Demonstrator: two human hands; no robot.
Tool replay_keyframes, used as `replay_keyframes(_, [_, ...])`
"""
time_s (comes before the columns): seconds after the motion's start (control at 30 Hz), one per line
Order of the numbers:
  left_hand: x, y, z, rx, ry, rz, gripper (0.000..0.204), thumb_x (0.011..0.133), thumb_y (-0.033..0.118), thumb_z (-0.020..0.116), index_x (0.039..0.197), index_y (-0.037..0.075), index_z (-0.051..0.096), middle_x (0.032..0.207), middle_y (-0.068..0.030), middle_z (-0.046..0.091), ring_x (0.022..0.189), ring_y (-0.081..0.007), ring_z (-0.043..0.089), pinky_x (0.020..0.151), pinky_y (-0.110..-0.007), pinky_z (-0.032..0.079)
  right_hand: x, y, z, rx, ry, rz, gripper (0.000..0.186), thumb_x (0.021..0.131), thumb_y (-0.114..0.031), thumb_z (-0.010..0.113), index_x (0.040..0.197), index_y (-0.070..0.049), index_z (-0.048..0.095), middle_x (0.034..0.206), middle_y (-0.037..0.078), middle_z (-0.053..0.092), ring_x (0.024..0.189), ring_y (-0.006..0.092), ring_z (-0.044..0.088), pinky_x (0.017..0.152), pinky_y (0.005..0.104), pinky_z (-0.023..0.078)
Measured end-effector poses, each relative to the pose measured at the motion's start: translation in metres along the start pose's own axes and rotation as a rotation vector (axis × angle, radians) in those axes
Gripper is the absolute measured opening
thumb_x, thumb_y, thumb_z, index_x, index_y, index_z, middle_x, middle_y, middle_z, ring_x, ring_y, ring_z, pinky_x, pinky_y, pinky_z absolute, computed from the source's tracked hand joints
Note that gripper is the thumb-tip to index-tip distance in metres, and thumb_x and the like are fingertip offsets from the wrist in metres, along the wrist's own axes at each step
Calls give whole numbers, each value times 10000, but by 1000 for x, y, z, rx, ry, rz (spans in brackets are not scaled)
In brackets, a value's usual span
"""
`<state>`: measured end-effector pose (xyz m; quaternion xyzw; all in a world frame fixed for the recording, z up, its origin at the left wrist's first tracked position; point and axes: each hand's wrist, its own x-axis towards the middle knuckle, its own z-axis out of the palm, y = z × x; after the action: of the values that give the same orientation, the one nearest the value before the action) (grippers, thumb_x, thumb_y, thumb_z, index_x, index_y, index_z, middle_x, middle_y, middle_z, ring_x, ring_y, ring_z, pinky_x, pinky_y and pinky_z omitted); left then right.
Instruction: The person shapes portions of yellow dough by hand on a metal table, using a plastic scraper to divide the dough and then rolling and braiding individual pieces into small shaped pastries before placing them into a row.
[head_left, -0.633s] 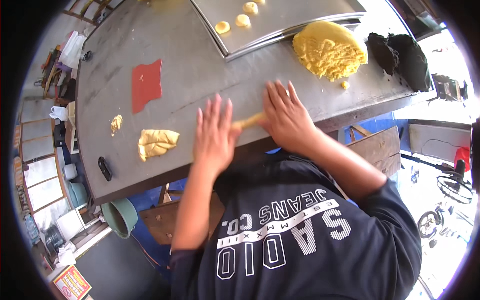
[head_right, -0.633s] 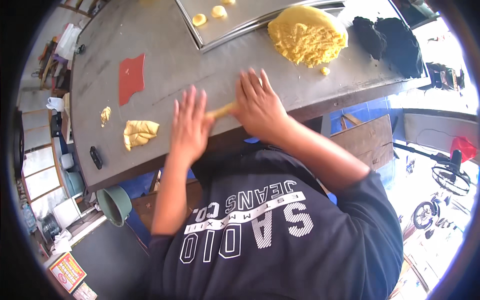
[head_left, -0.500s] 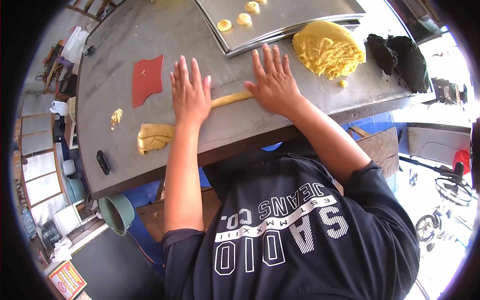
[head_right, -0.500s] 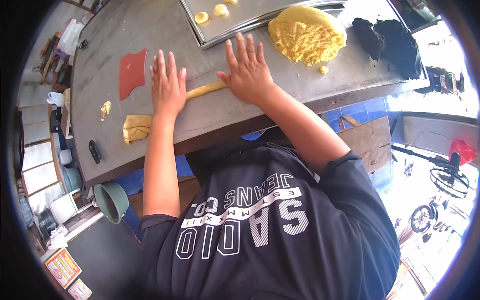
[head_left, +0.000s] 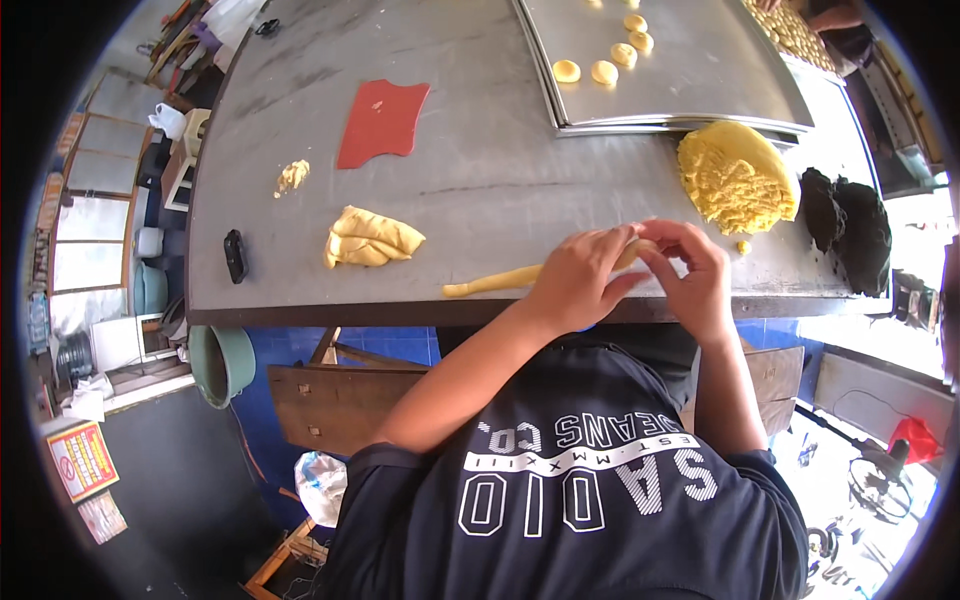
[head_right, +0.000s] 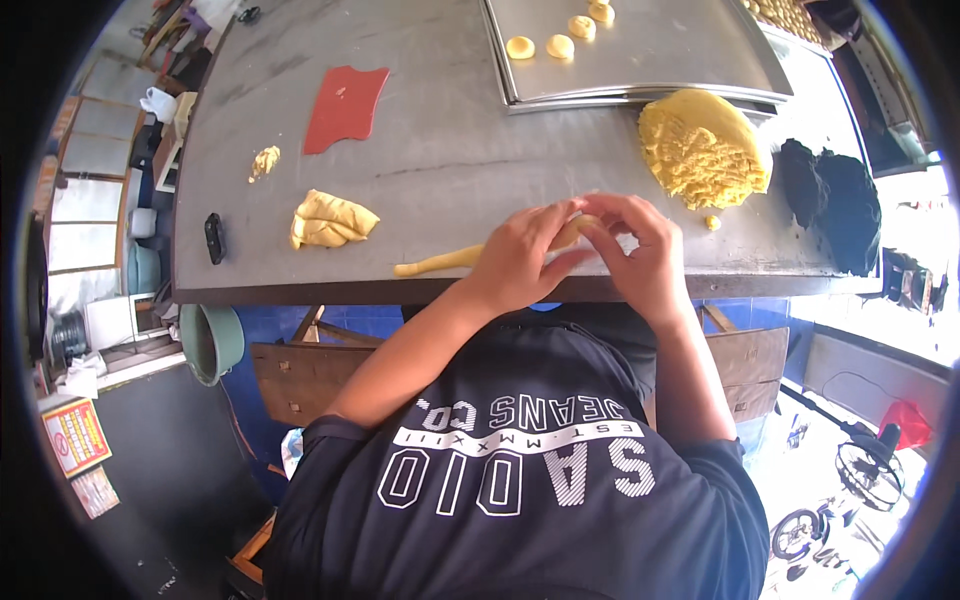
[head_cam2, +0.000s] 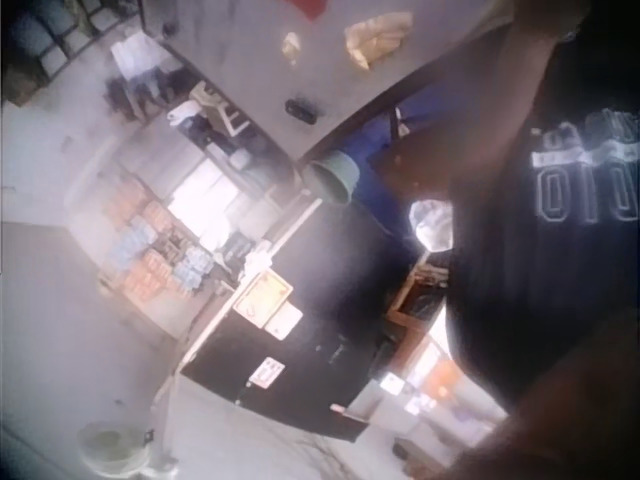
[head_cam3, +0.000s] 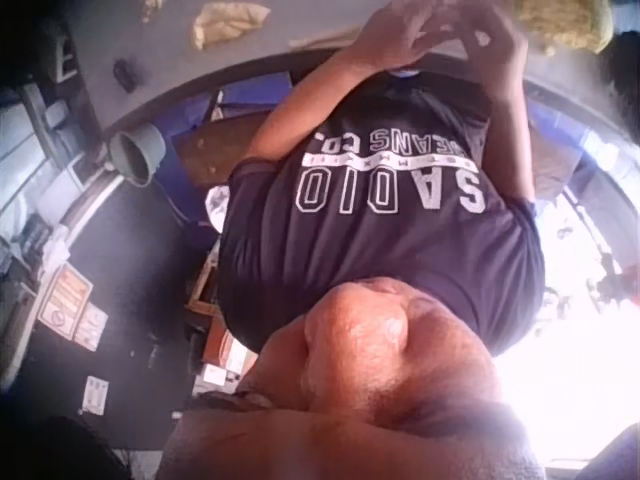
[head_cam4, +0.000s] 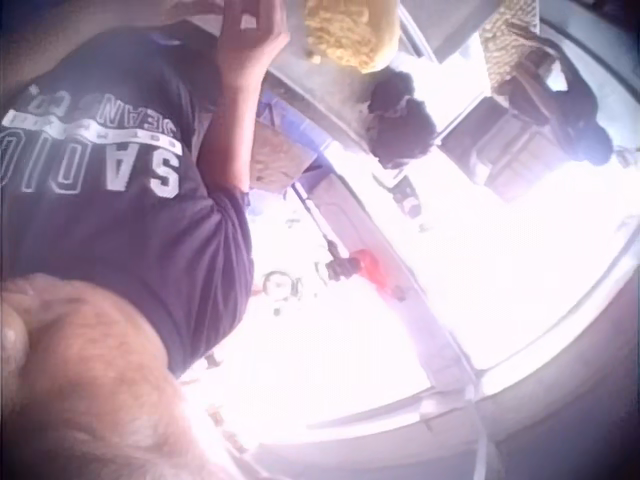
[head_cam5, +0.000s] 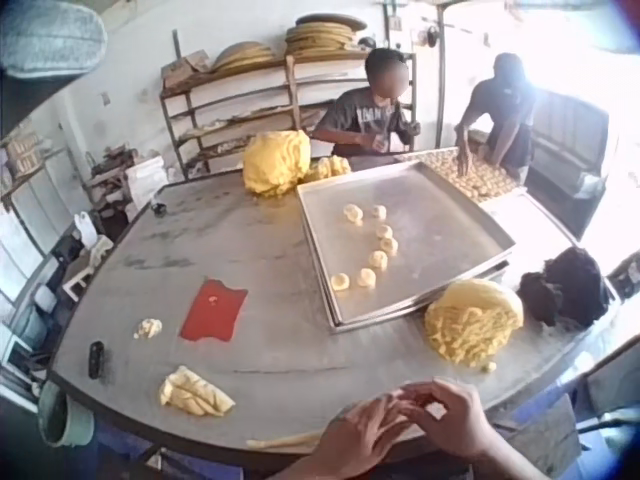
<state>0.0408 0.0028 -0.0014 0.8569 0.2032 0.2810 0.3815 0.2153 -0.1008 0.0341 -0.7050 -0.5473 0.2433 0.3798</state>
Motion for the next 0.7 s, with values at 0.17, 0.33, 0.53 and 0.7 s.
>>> replay_keyframes(0.17, [43,23,-26,-1147,252,-232,372,1162,404,537,1240,50,621,884,-24,582,800,-119,565,719,-299,484,25,-12,10,479,153,-107,444,1034,-187,760,1418,4,646,1308,111,746,1204,166,684,1060,333,521])
replay_keyframes(0.33, [51,39,-94,-1297,414,-131,516,1156,540,467,1287,60,601,794,21,490,684,-111,489,659,-281,428,44,-28,61,295,-500,-39,483,969,-264,842,1345,-36,643,1019,156,795,977,184,770,869,331,570])
replay_keyframes(0.53, [-48,18,-117,-1125,464,-373,481,1183,502,408,1241,65,601,772,34,472,597,-78,426,598,-288,405,44,-29,30,-43,-334,-442,329,926,-326,851,1114,-78,749,914,118,721,828,312,721,714,420,574])
replay_keyframes(0.7, [-112,9,-67,-1075,338,-661,422,1187,419,458,1103,37,617,892,-37,592,648,-114,520,613,-291,430,25,-29,66,-22,-188,-555,330,894,-186,874,1187,-64,783,1037,98,712,886,270,721,723,394,590])
